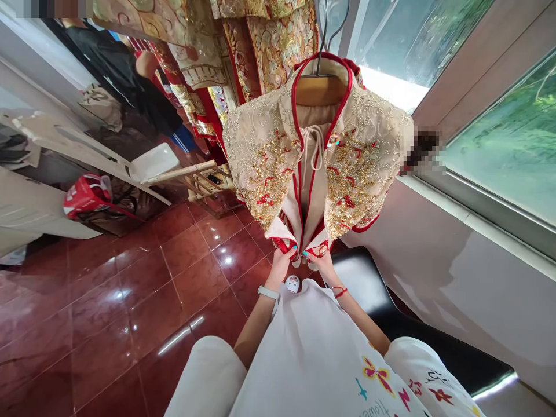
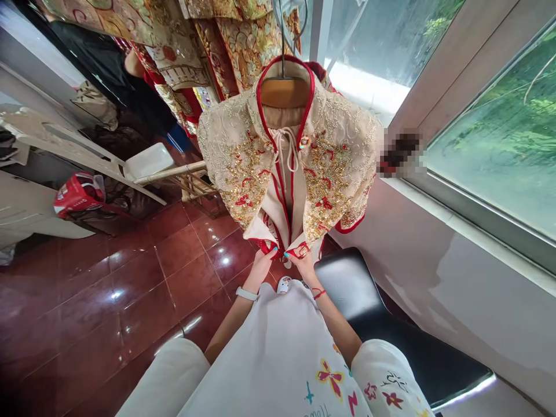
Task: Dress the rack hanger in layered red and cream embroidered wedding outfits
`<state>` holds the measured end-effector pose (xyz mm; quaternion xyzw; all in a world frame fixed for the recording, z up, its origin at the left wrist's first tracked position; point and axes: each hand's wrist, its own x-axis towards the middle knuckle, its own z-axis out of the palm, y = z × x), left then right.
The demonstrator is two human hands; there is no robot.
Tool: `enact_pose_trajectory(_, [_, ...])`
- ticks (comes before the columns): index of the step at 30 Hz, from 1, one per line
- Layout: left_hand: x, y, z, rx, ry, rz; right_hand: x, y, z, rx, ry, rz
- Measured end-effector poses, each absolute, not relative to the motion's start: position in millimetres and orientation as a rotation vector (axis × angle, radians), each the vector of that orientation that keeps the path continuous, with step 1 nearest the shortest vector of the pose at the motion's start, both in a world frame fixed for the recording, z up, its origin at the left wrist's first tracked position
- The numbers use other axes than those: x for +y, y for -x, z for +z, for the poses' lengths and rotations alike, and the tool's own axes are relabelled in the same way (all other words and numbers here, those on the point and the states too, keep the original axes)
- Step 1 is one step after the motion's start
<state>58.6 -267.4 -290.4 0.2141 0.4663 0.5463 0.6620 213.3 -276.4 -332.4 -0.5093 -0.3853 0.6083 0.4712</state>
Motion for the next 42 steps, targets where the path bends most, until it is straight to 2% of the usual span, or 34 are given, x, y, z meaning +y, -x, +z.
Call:
enact_pose_trajectory(27, [-281,-86,-281,1.232,-0.606,1.335,-279,-194,-312,-0.719,1.223,1.34])
enact_pose_trajectory(42, [-281,-82,-290,1.152,-0.598,1.343,-279,-193,-310,-0.731,1.192,1.357])
